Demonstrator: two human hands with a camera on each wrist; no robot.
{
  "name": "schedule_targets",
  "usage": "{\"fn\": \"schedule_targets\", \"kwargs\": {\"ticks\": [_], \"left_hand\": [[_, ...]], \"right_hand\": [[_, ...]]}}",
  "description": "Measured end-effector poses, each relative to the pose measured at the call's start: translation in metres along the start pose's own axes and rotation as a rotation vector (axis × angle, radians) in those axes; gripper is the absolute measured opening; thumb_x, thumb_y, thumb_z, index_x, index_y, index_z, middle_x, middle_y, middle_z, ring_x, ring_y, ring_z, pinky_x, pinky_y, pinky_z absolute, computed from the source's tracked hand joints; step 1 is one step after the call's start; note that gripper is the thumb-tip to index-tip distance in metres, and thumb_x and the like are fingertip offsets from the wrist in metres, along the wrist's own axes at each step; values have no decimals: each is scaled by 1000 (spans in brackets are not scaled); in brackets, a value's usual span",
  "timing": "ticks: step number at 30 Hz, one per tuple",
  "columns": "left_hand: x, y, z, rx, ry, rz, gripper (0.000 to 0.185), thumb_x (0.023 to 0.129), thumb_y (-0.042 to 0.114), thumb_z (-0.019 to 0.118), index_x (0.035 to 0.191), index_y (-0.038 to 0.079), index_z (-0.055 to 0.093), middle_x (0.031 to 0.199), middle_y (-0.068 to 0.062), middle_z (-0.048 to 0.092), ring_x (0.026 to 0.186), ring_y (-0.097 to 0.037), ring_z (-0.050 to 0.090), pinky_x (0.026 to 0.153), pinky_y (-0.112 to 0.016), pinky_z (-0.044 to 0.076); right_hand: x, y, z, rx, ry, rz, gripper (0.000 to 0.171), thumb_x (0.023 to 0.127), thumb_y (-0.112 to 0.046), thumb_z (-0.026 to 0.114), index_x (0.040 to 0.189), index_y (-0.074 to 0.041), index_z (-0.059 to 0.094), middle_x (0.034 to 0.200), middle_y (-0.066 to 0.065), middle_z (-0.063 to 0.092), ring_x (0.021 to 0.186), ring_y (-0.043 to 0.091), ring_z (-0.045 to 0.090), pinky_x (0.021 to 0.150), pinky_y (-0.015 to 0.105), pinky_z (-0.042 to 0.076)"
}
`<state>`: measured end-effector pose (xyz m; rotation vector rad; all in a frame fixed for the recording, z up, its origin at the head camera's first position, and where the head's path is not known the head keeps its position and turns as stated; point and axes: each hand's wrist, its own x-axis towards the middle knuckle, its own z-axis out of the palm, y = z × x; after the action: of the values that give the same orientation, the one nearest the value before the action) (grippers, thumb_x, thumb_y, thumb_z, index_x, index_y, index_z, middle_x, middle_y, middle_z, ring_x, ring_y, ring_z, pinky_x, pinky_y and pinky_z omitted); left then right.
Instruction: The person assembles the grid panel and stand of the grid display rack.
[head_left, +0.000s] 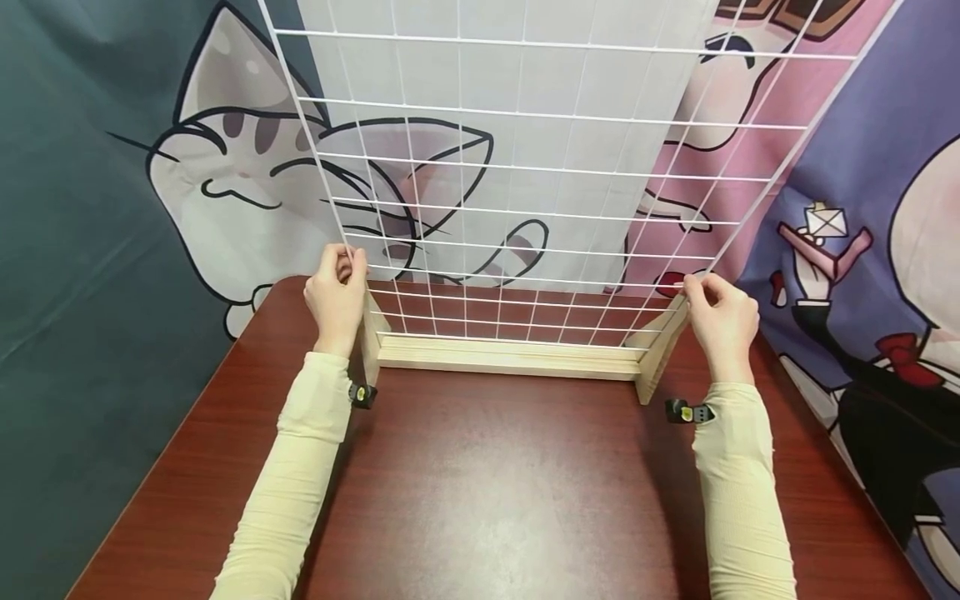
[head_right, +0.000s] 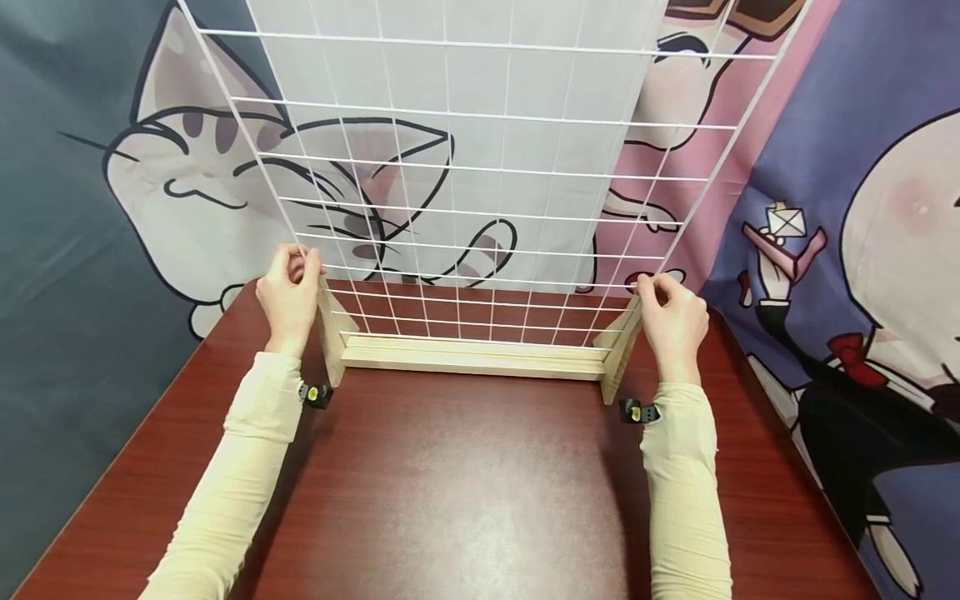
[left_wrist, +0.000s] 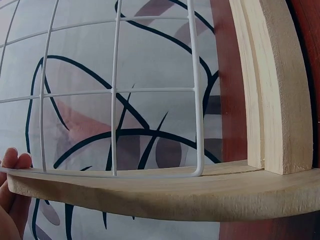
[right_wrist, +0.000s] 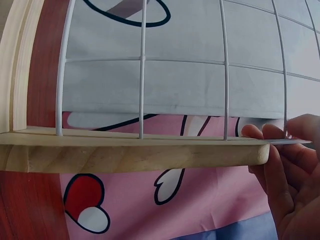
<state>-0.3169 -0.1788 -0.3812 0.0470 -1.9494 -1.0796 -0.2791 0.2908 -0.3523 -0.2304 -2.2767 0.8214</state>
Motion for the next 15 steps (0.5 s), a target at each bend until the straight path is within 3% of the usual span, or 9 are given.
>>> {"fn": "schedule_targets", "kwargs": {"ticks": [3, 9, 15], "left_hand": [[1, 1, 0, 2, -3, -19, 30, 95, 35, 55, 94, 6, 65, 77, -9, 75, 64, 21, 50, 77, -43, 44], [7, 7, 0, 71, -17, -57, 40, 98, 44, 45, 86, 11, 64, 72, -8, 72, 69, -29, 65, 71, -47, 42], [13, 12, -5, 132, -58, -95, 49, 99, 52, 39, 78, 13, 61, 70, -8, 70, 75, -38, 65, 70, -49, 43]], "right_hand": [[0, 1, 0, 12, 15, -12, 40, 93, -41, 56, 79, -6, 70, 50, -44, 28, 72, 39, 54, 63, 39, 33], [1, 2, 1, 44, 46, 10, 52, 95, -50, 51, 82, -5, 74, 52, -51, 30, 82, 43, 61, 77, 49, 39], [4, -4, 2, 49, 47, 108, 64, 96, -56, 41, 82, -3, 75, 47, -51, 31, 93, 41, 65, 87, 49, 41]]}}
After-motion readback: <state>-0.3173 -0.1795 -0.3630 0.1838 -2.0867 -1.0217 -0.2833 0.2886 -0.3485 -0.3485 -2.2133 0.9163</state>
